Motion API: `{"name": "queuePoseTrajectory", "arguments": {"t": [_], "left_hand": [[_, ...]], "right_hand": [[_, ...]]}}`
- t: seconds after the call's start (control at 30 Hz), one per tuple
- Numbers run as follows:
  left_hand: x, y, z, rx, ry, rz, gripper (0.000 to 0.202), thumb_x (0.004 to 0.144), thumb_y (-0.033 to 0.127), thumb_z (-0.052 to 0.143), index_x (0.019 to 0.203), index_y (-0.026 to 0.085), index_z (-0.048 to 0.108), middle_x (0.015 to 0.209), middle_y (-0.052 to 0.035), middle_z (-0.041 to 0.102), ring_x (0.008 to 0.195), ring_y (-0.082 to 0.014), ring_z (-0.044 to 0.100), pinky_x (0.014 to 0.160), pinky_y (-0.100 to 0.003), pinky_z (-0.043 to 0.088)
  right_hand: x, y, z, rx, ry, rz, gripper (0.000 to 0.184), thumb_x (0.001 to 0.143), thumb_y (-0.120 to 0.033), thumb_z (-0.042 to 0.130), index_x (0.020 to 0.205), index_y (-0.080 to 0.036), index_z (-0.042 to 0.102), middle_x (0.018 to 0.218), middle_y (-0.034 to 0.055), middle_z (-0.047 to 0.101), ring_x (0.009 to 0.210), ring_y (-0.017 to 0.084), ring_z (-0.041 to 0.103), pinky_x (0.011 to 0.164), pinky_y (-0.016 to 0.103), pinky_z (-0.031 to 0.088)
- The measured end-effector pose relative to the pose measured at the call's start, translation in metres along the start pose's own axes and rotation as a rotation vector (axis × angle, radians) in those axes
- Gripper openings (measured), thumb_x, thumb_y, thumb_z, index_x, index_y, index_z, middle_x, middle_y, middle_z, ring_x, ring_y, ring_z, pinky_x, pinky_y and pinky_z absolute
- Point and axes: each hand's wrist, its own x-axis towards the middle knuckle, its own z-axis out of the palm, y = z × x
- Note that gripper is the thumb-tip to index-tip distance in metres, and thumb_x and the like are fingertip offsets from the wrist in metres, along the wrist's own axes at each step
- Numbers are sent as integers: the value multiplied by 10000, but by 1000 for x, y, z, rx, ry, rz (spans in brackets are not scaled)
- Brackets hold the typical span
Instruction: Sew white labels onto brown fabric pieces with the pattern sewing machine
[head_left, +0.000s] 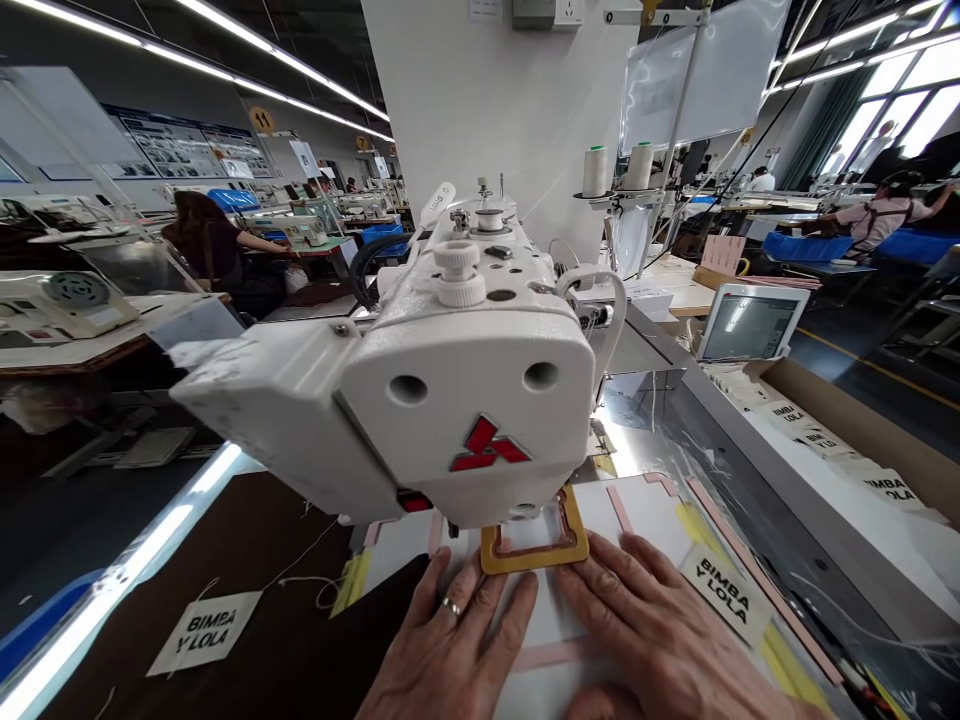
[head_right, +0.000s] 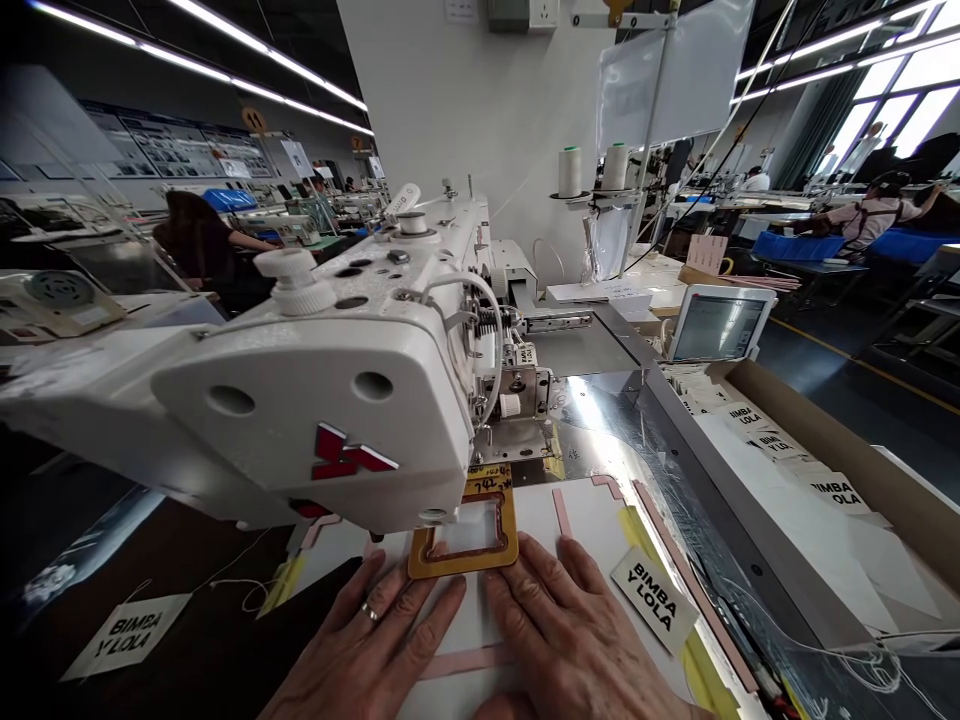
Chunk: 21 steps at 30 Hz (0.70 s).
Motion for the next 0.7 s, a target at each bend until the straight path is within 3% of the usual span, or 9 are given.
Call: {"name": "queuePoseTrajectory", "arguments": {"t": [0.17,0.3,0.37,0.5,0.6,0.7], "left_hand": [[0,0,-4,-27,17,-13,878,982,811,490,1572,161,501,1488,-127,623,1376,-328,544,1323,-503,-42],[-5,2,-6,-139,71,-68,798,1004,752,527,1579,199,497,1420,-110,663,1370,-322,555,1316,-490,198],[-5,3,-7,-159,72,-83,785,1012,737,526,1588,205,484,1409,-108,669,1361,-318,561,1302,-487,247],[-3,3,-7,-114,77,-80,772,998,753,537,1548,211,540,1426,-107,661,1347,-324,566,1313,-501,194],[-1,3,-2,-64,90,-46,823,962,807,535,1497,184,598,1418,-113,668,1320,-335,573,1330,-520,32],[-3,3,8,-42,63,-23,913,950,862,467,1526,161,566,1419,-126,668,1312,-340,566,1319,-530,-62]], "right_hand": [[3,3,-1,14,-47,23,694,1007,-648,588,1490,-149,593,1505,114,615,1351,356,629,1068,518,575],[3,2,-2,43,-57,53,763,994,-656,610,1559,-151,522,1506,124,618,1357,378,618,1072,567,563],[3,2,-2,39,-33,83,852,979,-693,610,1599,-128,463,1525,151,594,1362,382,613,1054,556,573],[-1,1,-2,-15,50,90,929,974,-729,589,1624,-90,408,1475,174,630,1313,373,651,1029,528,584],[-5,-1,5,-34,96,-2,883,1008,-673,583,1638,-89,379,1409,147,687,1274,340,681,1072,490,560],[-6,-3,15,-6,99,-54,916,1016,-734,496,1655,-96,343,1503,138,610,1380,328,603,1141,476,511]]}}
